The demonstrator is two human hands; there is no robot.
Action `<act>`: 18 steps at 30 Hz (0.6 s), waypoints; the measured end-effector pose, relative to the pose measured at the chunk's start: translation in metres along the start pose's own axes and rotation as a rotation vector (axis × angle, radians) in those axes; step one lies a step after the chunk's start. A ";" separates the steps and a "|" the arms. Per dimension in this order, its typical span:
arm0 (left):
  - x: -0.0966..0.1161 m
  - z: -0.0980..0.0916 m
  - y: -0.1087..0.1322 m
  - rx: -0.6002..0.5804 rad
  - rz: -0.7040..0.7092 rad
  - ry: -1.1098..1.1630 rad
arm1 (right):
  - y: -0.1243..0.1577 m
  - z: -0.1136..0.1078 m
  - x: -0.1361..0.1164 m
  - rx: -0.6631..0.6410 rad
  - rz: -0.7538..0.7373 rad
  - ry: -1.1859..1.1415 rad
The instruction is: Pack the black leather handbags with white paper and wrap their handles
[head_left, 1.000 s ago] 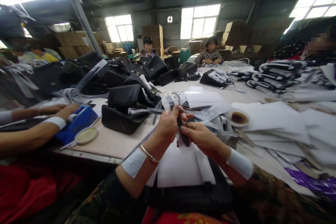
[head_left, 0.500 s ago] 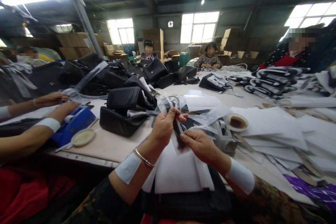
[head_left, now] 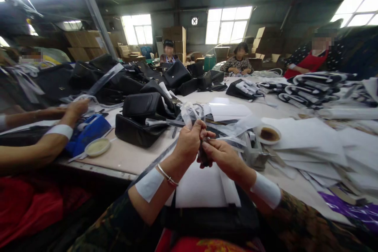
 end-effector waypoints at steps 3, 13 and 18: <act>0.003 0.003 0.001 -0.020 -0.053 0.011 | 0.001 0.002 0.001 -0.089 0.087 -0.104; 0.072 0.025 -0.063 0.006 -0.201 0.258 | 0.077 -0.013 -0.002 -0.210 0.091 0.222; 0.089 0.016 -0.121 0.161 -0.172 0.281 | 0.131 -0.037 0.021 -0.251 0.116 0.430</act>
Point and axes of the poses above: each hand's wrist, its own y-axis away from the middle knuckle, its own z-axis out of the palm, x = y × z, the point moved 3 cm from there along -y, towards the middle knuckle, and after that the axes turned 5 degrees about x, right-handed, at the moved point
